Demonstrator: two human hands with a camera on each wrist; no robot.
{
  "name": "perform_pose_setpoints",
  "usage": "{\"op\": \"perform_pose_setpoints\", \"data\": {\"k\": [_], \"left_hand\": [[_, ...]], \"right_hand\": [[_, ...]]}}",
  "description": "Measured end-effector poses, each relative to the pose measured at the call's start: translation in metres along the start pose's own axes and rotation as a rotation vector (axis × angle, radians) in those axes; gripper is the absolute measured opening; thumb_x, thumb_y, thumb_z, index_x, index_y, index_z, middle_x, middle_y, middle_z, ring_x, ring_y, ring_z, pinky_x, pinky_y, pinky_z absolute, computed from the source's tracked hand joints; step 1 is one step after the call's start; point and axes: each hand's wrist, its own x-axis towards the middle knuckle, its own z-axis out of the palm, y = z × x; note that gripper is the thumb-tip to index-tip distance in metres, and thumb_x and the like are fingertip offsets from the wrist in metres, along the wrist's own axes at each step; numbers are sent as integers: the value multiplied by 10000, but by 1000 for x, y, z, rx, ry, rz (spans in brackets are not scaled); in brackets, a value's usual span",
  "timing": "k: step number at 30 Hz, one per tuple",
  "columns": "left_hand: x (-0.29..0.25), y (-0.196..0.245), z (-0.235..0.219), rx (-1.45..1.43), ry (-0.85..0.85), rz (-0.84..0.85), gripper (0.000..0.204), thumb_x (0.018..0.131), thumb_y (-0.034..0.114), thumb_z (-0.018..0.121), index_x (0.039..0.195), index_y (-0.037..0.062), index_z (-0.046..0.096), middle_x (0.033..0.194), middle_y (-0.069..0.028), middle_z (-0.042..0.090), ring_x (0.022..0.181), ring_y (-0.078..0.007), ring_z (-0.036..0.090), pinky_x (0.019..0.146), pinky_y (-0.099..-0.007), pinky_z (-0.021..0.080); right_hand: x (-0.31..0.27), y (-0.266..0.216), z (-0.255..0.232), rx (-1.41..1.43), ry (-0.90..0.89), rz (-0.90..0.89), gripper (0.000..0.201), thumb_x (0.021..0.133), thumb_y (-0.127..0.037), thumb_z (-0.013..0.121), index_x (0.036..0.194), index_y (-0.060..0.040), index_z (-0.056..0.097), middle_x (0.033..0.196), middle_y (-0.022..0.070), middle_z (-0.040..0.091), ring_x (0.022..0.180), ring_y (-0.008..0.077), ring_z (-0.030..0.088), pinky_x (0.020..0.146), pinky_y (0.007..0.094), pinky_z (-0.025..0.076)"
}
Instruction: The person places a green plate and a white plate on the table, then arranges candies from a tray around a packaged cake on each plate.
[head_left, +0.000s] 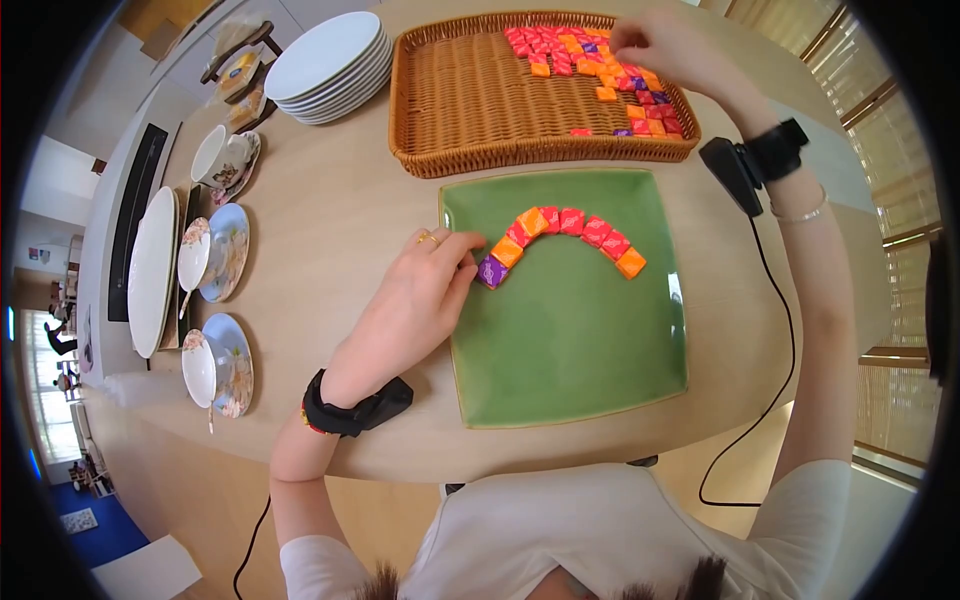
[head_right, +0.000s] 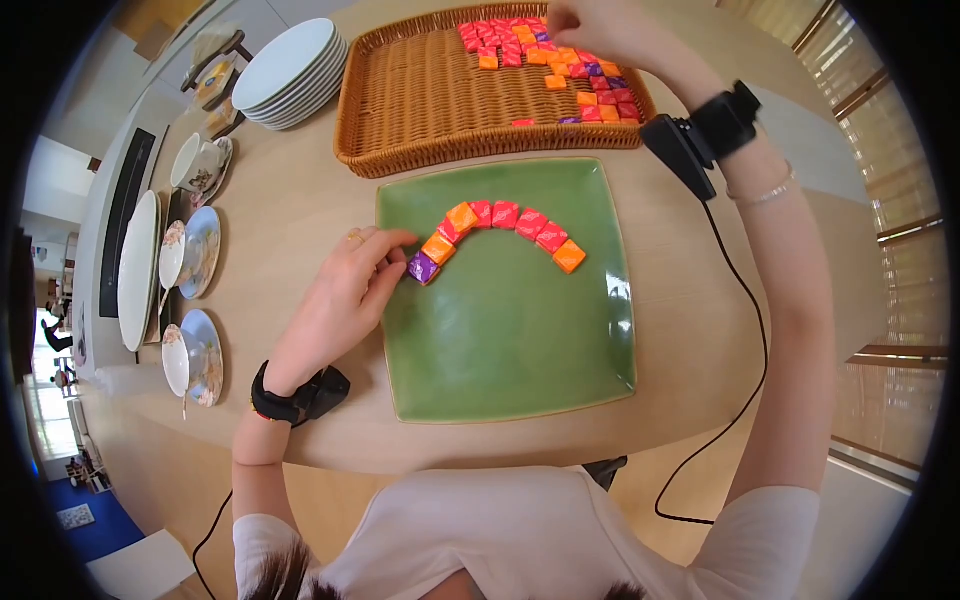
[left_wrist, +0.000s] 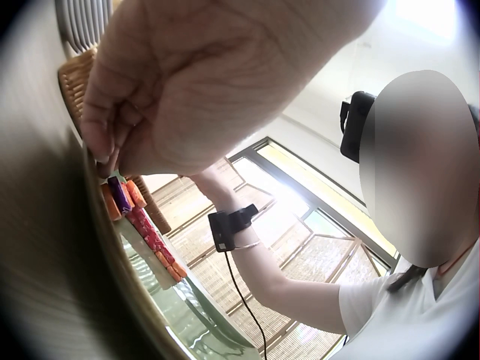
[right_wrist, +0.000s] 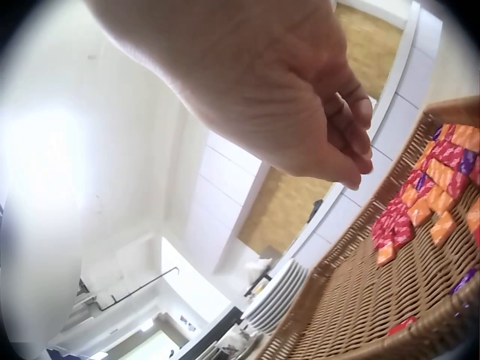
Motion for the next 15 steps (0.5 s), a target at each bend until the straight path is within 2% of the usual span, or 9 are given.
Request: {"op": "perform_pose_setpoints", "data": {"k": [2, 4, 7, 11, 13, 15], "left_hand": [[0, -1, -1, 6, 1, 1, 206, 901, -32, 576, 1106, -38, 601, 915, -171, 620, 891, -355, 568, 813, -426, 484], [0, -3, -1, 23, -14, 6, 222, 942, -7, 569, 1161, -10, 607, 911, -128, 596, 838, -281, 577, 735, -370, 492], [-1, -4, -1, 24, -9, 11, 224, 941, -8, 572, 1162, -7, 608, 909, -127, 595, 829, -282, 575, 733, -367, 492], [-1, -2, -2, 19, -12, 3, 226, 941, -7, 574, 1165, -9, 608, 911, -125, 595, 827, -278, 574, 734, -365, 494], [0, 0, -1, -18, -7, -8, 211, 897, -36, 581, 1107, -40, 599, 910, -170, 612, 892, -353, 564, 813, -425, 481], [0, 1, -1, -19, -9, -16, 216, 896, -37, 581, 1111, -39, 599, 911, -170, 612, 892, -353, 563, 814, -425, 481]], "right_hand": [[10, 23, 14, -80, -185, 46, 195, 877, -131, 696, 1048, -45, 662, 945, 101, 662, 839, 230, 642, 758, 333, 534], [15, 46, 32, -158, -372, 93, 226, 820, -136, 768, 1006, -27, 701, 963, 89, 677, 863, 199, 651, 770, 335, 536], [16, 74, 60, -64, -381, 64, 255, 779, -135, 800, 970, -9, 687, 928, 98, 667, 870, 222, 651, 778, 347, 540], [14, 85, 68, 19, -371, 62, 282, 743, -125, 804, 935, 15, 653, 904, 108, 653, 860, 235, 642, 784, 352, 541], [15, 83, 67, -28, -375, 51, 282, 751, -125, 792, 949, 16, 649, 903, 110, 653, 857, 231, 640, 780, 352, 538], [19, 81, 63, -74, -377, 39, 282, 759, -126, 779, 962, 17, 645, 902, 111, 653, 854, 228, 638, 775, 351, 536]]}}
